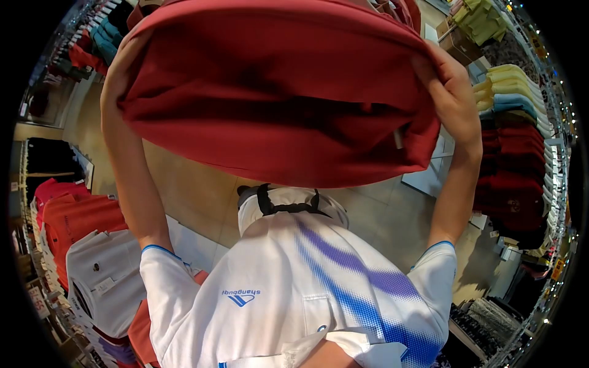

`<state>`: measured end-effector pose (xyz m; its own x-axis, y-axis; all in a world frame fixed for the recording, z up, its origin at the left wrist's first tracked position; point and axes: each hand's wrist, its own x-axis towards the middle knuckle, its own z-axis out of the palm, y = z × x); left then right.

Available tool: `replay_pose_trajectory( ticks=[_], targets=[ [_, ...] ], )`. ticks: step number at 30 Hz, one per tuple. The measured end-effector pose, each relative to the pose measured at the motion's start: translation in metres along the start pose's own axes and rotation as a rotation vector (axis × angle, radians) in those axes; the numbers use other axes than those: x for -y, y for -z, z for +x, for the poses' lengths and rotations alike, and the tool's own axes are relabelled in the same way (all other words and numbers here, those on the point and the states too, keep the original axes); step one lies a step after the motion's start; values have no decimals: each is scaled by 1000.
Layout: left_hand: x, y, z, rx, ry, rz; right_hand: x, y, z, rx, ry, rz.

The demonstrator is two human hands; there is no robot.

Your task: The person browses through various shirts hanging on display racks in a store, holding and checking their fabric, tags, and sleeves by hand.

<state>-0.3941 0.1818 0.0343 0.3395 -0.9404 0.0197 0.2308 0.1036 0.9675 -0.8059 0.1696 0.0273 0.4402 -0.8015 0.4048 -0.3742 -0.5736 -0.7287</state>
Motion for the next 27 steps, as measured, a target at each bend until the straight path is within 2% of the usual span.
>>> replay_pose_trajectory(
  ticks=[3, 5, 6, 7, 10, 11, 12, 14, 16, 17, 18, 19, 20, 21, 23, 25, 27],
  targets=[
    [5, 2, -3, -20, 38, -16, 3, -7, -3, -28, 31, -110],
    [21, 35, 21, 451, -39, -33, 6, -11, -5, -39, 58, -165],
    [28, 51, 33, 680, -71, -53, 8, -14, -7, -28, -20, -183],
    [33, 50, 30, 584, -11, -23, 9, -17, -9, -15, -96, -201],
    [76, 32, -30, 273, -312, 299, -14, -50, -30, -99, -3, -308],
    [76, 24, -42, 361, -308, 458, -29, -62, -40, -112, 25, -368],
    [76, 14, -61, 311, -177, 461, -27, -74, -44, -98, 52, -363],
    [121, 33, -52, 427, -228, 637, -60, -99, -60, -26, 48, -374],
    [179, 39, -49, 417, -185, 593, -85, -126, -72, 82, -114, -354],
    [191, 32, -52, 448, -175, 664, -112, -143, -83, -3, -44, -417],
    [232, 42, -44, 528, -218, 639, -133, -157, -90, -24, 12, -451],
    [250, 41, -40, 613, -140, 789, -133, -158, -88, 124, -153, -323],
    [293, 51, -36, 643, -253, 729, -140, -166, -91, 183, -166, -367],
    [307, 53, -35, 721, -356, 773, -151, -174, -95, 169, -129, -391],
    [322, 48, -40, 652, -297, 757, -164, -187, -94, 216, -191, -360],
    [350, 55, -37, 587, -340, 793, -176, -198, -95, 264, -213, -441],
    [370, 65, -33, 394, -402, 835, -178, -212, -92, 275, -183, -507]
  ],
)
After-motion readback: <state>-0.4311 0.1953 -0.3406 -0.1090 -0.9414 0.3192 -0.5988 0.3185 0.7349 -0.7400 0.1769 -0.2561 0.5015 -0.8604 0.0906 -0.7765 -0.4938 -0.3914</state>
